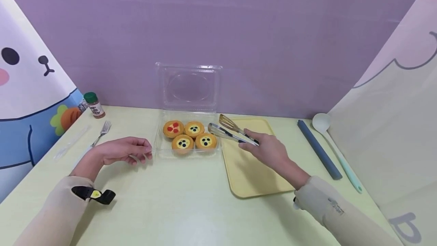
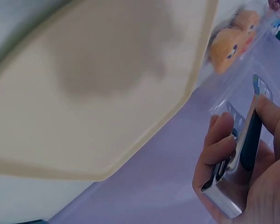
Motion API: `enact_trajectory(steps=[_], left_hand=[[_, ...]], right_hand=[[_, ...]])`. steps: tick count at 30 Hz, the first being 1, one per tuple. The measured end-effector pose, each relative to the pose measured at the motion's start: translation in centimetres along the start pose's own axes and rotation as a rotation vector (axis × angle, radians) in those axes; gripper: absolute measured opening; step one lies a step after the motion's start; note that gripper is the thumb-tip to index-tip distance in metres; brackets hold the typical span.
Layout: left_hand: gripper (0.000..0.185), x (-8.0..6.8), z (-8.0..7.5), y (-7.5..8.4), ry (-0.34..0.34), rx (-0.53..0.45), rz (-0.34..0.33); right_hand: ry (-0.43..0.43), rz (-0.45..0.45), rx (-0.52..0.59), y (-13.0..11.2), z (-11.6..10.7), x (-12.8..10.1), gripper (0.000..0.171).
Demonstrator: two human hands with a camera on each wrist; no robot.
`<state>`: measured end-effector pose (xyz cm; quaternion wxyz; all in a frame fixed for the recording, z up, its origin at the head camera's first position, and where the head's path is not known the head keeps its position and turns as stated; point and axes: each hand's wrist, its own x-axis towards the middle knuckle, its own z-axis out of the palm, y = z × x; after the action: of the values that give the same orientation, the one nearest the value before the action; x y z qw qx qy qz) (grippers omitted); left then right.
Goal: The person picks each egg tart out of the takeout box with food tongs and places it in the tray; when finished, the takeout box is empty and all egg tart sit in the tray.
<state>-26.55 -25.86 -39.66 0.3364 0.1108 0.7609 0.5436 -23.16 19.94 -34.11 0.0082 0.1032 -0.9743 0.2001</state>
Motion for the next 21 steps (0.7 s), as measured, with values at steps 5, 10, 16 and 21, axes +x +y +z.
enact_trajectory(steps=[5,10,16,21], left_hand=[[0.028,-0.1,-0.1,0.1,-0.003,-0.001,0.006],[0.028,-0.1,0.0,0.0,-0.001,-0.011,0.003],[0.030,0.0,0.0,0.0,-0.002,-0.016,0.007],[0.029,-0.1,0.0,0.1,0.006,-0.022,0.001]], right_hand=[[-0.067,-0.015,-0.014,-1.7,0.5,1.2,0.065],[-0.084,-0.015,-0.021,-3.5,1.4,2.4,0.063],[-0.087,-0.034,-0.040,-5.3,2.5,4.1,0.059],[-0.105,-0.063,-0.067,-6.7,2.9,5.8,0.057]])
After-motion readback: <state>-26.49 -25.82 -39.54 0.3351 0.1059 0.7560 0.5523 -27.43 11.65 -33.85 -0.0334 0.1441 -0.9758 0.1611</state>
